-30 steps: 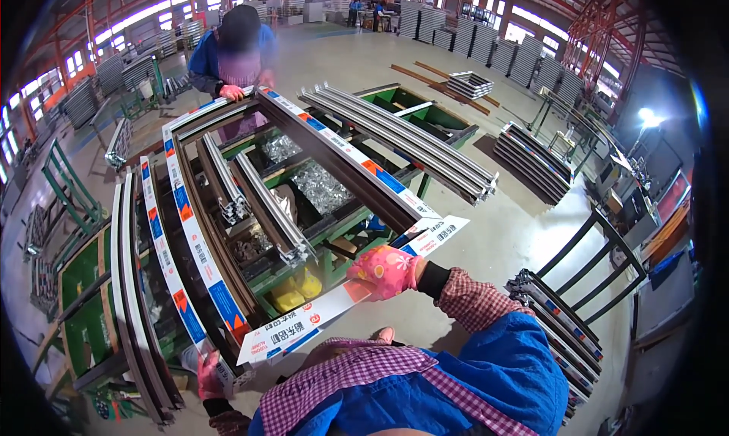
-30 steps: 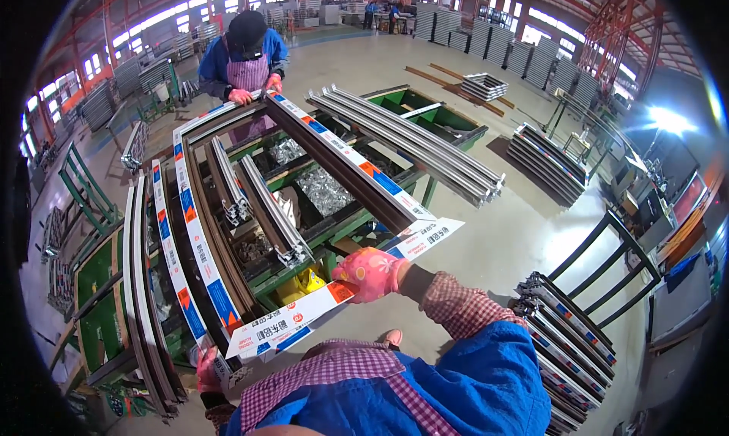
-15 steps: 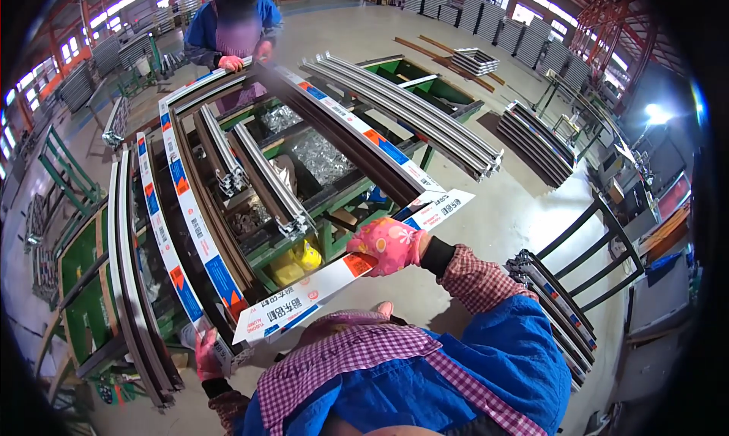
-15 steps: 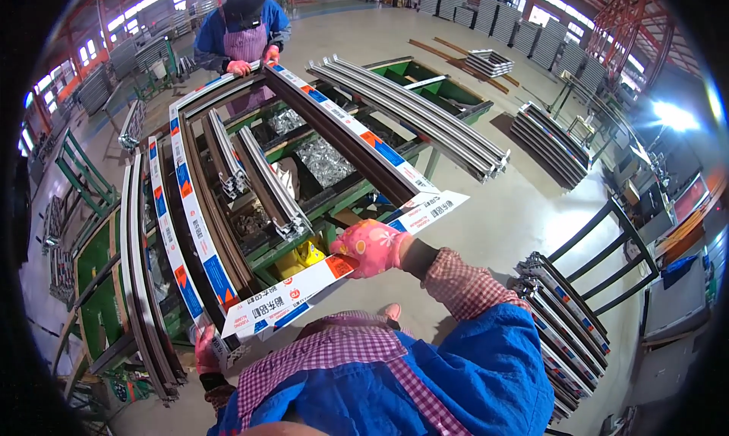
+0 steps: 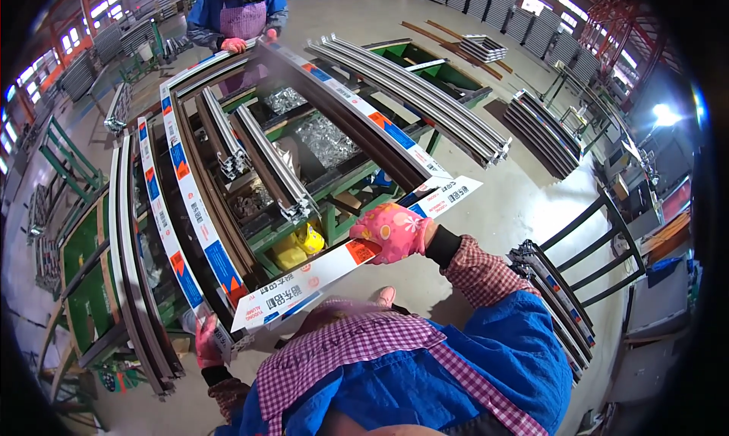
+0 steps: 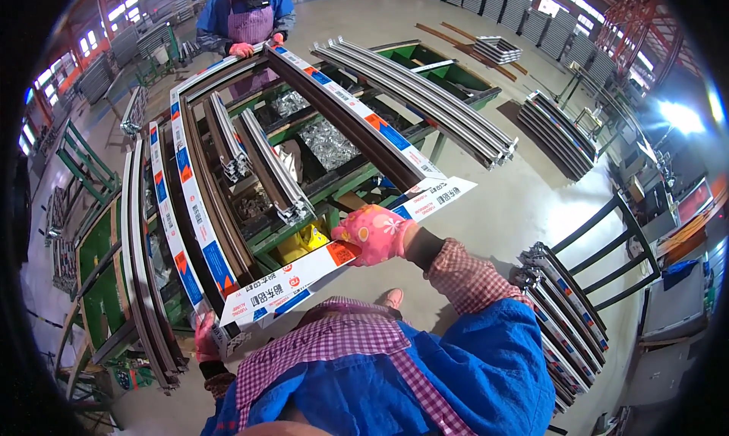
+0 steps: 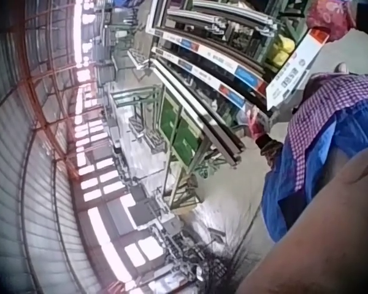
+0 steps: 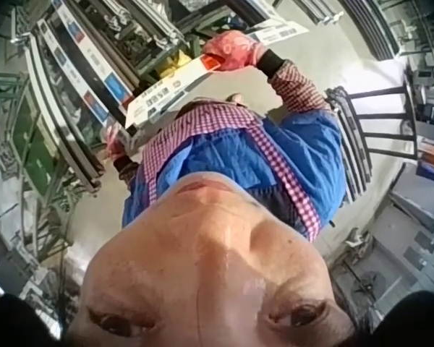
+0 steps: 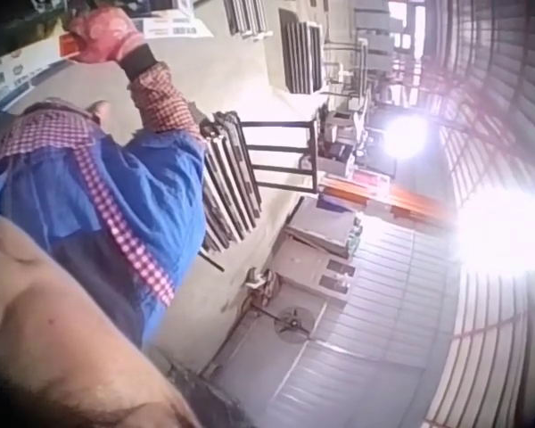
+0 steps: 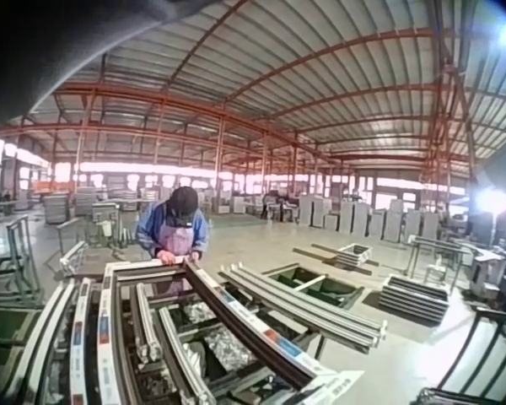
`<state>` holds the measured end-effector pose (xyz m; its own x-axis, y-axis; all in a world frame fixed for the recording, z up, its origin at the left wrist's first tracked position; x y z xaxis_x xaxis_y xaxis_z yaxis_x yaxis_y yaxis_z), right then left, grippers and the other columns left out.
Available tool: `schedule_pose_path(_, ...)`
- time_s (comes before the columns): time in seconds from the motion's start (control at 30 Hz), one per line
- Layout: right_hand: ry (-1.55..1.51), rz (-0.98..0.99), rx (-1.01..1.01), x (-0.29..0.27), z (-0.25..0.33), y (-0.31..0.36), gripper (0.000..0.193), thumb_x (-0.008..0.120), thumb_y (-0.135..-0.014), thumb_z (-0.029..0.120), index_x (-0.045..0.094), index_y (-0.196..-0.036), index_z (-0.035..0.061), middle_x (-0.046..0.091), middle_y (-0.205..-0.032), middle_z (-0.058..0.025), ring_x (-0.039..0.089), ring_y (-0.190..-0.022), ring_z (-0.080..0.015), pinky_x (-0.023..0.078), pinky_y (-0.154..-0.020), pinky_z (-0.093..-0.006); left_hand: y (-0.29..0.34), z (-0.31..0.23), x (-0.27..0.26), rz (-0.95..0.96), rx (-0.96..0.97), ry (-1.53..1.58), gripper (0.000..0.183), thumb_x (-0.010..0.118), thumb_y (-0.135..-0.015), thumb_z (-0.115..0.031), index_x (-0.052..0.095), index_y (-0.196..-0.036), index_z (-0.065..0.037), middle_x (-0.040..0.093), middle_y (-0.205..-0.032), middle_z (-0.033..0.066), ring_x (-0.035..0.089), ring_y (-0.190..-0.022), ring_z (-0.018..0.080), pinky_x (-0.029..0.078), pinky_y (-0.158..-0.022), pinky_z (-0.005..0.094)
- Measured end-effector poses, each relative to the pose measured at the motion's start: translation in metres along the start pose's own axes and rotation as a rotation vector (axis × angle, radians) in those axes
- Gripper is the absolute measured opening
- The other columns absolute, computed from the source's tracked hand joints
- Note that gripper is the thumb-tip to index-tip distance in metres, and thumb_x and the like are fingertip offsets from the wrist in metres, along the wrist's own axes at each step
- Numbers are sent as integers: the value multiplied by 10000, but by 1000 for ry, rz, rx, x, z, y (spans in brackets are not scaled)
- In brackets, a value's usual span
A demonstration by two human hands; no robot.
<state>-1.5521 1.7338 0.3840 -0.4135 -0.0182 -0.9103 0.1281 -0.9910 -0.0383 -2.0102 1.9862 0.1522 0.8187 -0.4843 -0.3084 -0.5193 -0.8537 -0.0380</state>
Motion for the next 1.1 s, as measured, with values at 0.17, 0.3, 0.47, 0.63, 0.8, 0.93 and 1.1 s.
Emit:
schedule_pose_path(0.17, -18, -18, -31, 2, 2, -5, 471, 712, -656, 316, 597, -1033, 59, 616, -875, -166, 611, -882, -351, 495, -771, -422, 4, 7, -3, -21, -20, 63, 366, 553, -928, -185, 578, -1229, 22, 597, -1244, 128, 546, -1173, 193, 359, -1032, 284)
schedule_pose_path(0.3, -79, -17, -46, 5, -3, 0, 535, 725, -682, 395, 577, -1076, 65, 594, -947, -150, 598, -922, -331, 482, -794, -421, 3, 1, -3, 6, 21, 6, 373, 539, -932, -170, 560, -1241, 38, 589, -1260, 131, 541, -1184, 198, 353, -1046, 294)
schedule_pose_path(0.47, 21, -21, -54, -2, 6, -2, 488, 712, -678, 351, 579, -1054, 70, 606, -918, -156, 601, -913, -344, 483, -792, -431, 2, -6, -1, 122, 211, -489, 385, 395, -919, -19, 562, -1266, -32, 575, -1287, 135, 497, -1245, 241, 263, -1150, 352)
schedule_pose_path(0.63, 6, 16, -34, -1, 7, -5, 514, 729, -700, 340, 563, -1107, 73, 596, -933, -147, 601, -919, -332, 479, -777, -427, 0, 6, -1, 41, 30, -179, 399, 397, -902, -9, 569, -1261, -34, 581, -1283, 129, 515, -1231, 217, 221, -1170, 336)
schedule_pose_path(0.8, 17, -16, -18, -4, 7, -5, 452, 719, -684, 347, 595, -1018, 70, 627, -884, -151, 614, -889, -338, 493, -771, -436, 1, -10, 1, 96, 378, -701, 323, 493, -926, -50, 583, -1234, -12, 586, -1241, 133, 570, -1142, 213, 405, -1032, 290)
schedule_pose_path(0.93, 63, 22, 0, -3, 8, -8, 439, 715, -692, 341, 595, -1017, 70, 627, -880, -149, 615, -887, -338, 493, -769, -435, 0, 15, -1, -31, 49, 31, 323, 539, -942, -136, 568, -1240, -16, 606, -1201, 110, 583, -1100, 184, 421, -976, 277)
schedule_pose_path(1.1, 12, 0, -8, 0, 4, -6, 438, 712, -702, 349, 595, -1023, 75, 625, -897, -144, 612, -900, -335, 494, -778, -428, -2, 11, 3, -63, -8, 109, 393, 603, -919, -211, 537, -1257, -20, 639, -1119, 86, 599, -1033, 164, 431, -923, 271)
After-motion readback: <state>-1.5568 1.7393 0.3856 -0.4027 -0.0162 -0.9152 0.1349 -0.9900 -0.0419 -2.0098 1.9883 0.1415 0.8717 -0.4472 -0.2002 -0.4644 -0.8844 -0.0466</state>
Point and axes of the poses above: each hand's wrist, its own y-axis away from the middle knuckle, its own x-axis out of the palm, z = x × y, the point moved 3 cm from there along -y, towards the middle knuckle
